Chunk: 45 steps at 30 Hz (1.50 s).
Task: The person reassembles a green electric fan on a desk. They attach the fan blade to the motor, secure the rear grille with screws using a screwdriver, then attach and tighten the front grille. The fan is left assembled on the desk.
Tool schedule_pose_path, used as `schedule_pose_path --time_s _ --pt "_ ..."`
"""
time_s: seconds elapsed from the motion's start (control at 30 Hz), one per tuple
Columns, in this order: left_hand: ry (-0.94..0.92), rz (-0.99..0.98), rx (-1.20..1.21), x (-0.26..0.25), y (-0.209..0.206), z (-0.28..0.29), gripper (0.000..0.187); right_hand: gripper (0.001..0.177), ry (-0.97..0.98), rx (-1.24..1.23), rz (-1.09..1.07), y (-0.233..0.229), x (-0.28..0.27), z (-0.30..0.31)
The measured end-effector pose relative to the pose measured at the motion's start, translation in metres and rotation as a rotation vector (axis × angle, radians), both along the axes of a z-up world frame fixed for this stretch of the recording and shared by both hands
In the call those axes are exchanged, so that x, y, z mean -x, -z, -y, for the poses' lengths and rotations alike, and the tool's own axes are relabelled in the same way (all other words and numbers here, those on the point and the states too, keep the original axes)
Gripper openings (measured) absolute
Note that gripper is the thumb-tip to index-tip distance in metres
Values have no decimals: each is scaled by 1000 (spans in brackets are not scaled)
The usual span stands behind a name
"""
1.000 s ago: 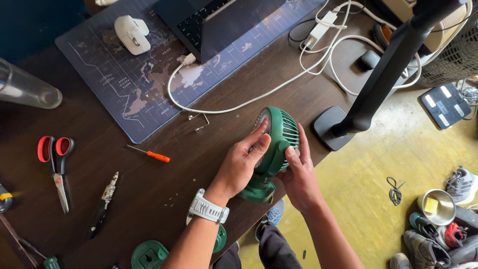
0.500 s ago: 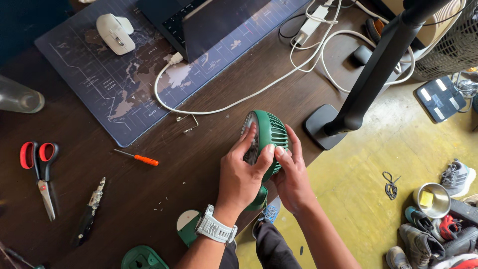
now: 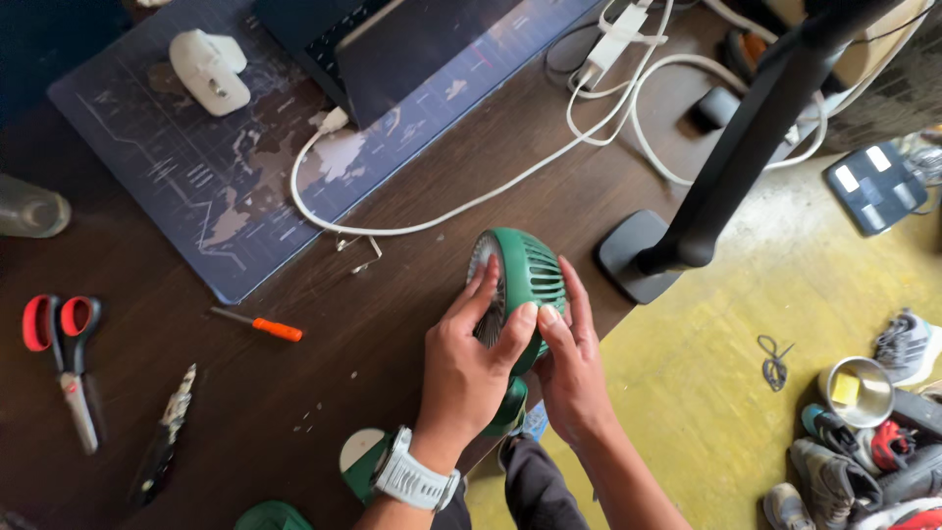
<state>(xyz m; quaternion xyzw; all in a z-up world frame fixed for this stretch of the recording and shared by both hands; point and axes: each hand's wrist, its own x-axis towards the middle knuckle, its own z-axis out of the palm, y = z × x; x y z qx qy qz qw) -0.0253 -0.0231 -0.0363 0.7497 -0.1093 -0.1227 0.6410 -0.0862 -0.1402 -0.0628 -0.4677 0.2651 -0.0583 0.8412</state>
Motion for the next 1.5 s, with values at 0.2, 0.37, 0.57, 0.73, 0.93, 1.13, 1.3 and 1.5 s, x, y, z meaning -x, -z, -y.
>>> schedule_pose_path --time_s 0.2,0.37,0.57,0.73,0.93,1.13,1.3,1.5 --pt "83 -136 31 4 5 1 70 70 -62 -250 21 4 12 26" --pt "19 -74 -146 0 23 -10 68 63 -22 -410 118 18 27 43" --pt "83 -268 -247 4 43 -15 92 57 -32 -220 -2 24 34 46" --pt "35 -198 -157 11 55 -9 105 45 191 -71 -184 24 37 42" --pt "-8 -243 -121 15 64 -6 105 31 283 -3 -53 26 44 37" --pt "-62 -290 -140 17 69 -3 118 35 166 256 -87 30 42 45" --pt "-60 -336 -57 19 71 1 115 34 128 363 -163 30 40 53" --pt "-10 -426 146 16 60 -2 106 29 65 418 -141 15 41 55"
